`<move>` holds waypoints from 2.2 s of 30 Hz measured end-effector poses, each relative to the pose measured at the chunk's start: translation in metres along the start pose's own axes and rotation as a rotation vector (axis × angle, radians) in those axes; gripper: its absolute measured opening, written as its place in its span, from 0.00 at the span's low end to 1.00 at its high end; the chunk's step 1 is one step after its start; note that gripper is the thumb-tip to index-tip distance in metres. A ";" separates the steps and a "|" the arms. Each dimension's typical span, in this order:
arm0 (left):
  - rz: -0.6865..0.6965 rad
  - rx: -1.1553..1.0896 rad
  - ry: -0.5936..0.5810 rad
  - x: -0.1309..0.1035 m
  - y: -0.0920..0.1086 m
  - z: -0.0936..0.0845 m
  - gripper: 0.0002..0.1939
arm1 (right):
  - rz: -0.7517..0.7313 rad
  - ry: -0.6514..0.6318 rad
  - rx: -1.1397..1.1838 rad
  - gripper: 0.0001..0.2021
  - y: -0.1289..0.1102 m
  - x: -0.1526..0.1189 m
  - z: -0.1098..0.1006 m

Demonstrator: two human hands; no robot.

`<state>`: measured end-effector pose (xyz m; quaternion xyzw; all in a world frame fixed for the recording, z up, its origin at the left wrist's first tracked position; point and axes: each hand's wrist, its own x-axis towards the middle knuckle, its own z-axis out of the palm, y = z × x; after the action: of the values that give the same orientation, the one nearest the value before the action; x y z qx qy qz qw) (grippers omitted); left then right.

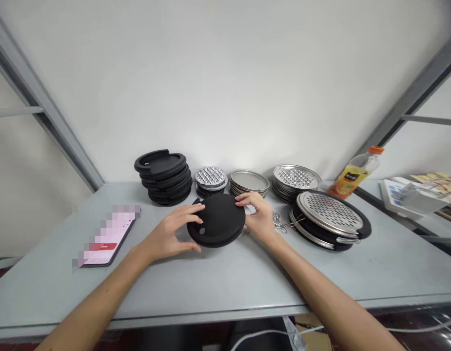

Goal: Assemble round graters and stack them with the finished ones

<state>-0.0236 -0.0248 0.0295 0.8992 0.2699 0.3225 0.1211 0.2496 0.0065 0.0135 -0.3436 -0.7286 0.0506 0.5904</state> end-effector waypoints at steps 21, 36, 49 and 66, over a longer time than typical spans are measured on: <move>0.002 -0.078 0.220 -0.003 0.001 -0.017 0.16 | 0.054 -0.598 -0.178 0.45 0.004 -0.010 0.005; -0.170 -0.385 -0.031 -0.010 -0.004 -0.041 0.10 | 0.036 -0.609 -0.173 0.27 -0.001 -0.009 0.000; -0.129 -0.008 -0.354 -0.001 0.008 -0.012 0.14 | -0.132 -0.406 -0.180 0.10 -0.011 -0.005 -0.003; -0.301 0.114 -0.260 -0.013 -0.011 0.003 0.34 | -0.214 -0.673 -0.146 0.12 -0.019 -0.010 0.009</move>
<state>-0.0345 -0.0232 0.0169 0.8881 0.4011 0.1663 0.1504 0.2340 -0.0109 0.0117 -0.2708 -0.9157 0.0468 0.2932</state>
